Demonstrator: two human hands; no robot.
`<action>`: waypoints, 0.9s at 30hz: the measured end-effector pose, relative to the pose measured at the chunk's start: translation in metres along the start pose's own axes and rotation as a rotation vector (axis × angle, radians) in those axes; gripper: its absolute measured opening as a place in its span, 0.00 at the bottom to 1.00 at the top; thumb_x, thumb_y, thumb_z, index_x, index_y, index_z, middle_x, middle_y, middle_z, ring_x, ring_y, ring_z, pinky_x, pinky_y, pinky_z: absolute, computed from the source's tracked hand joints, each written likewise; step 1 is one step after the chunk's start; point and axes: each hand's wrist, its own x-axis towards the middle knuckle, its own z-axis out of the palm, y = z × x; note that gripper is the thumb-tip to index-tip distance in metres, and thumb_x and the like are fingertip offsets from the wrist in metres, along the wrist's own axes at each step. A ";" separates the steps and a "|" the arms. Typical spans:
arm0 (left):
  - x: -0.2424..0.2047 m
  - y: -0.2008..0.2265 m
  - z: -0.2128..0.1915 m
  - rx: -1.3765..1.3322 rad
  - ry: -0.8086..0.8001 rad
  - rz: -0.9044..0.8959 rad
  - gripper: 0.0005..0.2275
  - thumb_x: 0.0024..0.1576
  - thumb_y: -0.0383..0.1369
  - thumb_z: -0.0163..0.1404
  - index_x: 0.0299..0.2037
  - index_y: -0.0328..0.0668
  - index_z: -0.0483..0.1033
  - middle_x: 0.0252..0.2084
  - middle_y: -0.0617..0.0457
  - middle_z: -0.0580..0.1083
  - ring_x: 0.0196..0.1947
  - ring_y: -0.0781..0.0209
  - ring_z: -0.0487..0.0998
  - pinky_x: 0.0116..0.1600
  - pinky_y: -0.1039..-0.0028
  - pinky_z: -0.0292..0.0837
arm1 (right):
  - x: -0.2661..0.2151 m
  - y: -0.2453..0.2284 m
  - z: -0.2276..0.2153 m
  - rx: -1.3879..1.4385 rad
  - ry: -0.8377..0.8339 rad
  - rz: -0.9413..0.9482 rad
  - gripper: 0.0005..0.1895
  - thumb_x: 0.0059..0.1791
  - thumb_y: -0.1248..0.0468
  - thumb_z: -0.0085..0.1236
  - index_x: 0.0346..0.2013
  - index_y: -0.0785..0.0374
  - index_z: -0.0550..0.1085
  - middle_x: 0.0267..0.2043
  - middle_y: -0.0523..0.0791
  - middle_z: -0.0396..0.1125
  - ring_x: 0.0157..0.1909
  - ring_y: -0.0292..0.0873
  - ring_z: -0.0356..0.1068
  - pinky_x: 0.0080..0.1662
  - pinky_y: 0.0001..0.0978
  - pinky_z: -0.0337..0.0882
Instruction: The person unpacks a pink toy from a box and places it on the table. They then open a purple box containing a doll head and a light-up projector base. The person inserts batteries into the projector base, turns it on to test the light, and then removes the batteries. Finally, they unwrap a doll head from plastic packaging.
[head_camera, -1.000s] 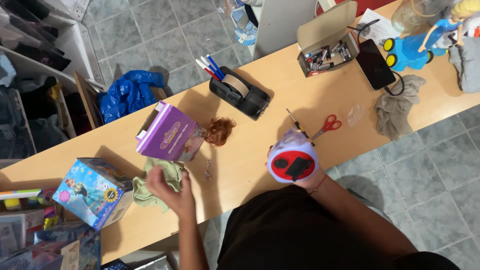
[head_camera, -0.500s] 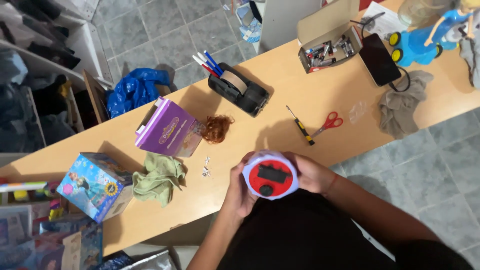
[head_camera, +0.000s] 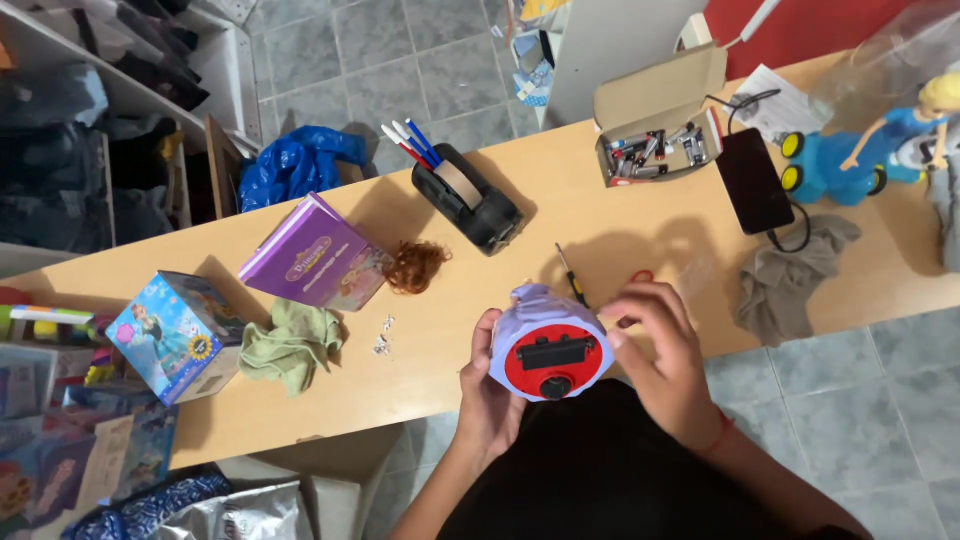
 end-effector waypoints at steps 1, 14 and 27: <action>0.000 -0.005 0.002 0.029 0.018 0.016 0.29 0.48 0.42 0.62 0.59 0.47 0.66 0.57 0.43 0.72 0.52 0.51 0.75 0.56 0.65 0.73 | 0.000 -0.006 -0.004 -0.129 0.027 -0.160 0.08 0.52 0.66 0.50 0.43 0.65 0.75 0.47 0.48 0.64 0.49 0.43 0.67 0.49 0.30 0.67; -0.001 -0.062 0.031 0.114 -0.030 0.258 0.28 0.53 0.40 0.64 0.58 0.52 0.59 0.63 0.46 0.62 0.59 0.54 0.69 0.57 0.69 0.69 | 0.042 0.020 -0.017 -0.438 -0.266 -0.639 0.13 0.54 0.58 0.50 0.47 0.64 0.72 0.47 0.49 0.67 0.43 0.52 0.61 0.49 0.44 0.64; 0.011 -0.065 0.034 0.097 0.288 0.451 0.35 0.46 0.47 0.64 0.62 0.47 0.62 0.57 0.45 0.71 0.52 0.55 0.74 0.50 0.67 0.73 | 0.038 0.077 -0.007 -0.220 -0.428 -0.797 0.10 0.53 0.60 0.51 0.40 0.63 0.64 0.51 0.51 0.61 0.49 0.53 0.60 0.54 0.49 0.62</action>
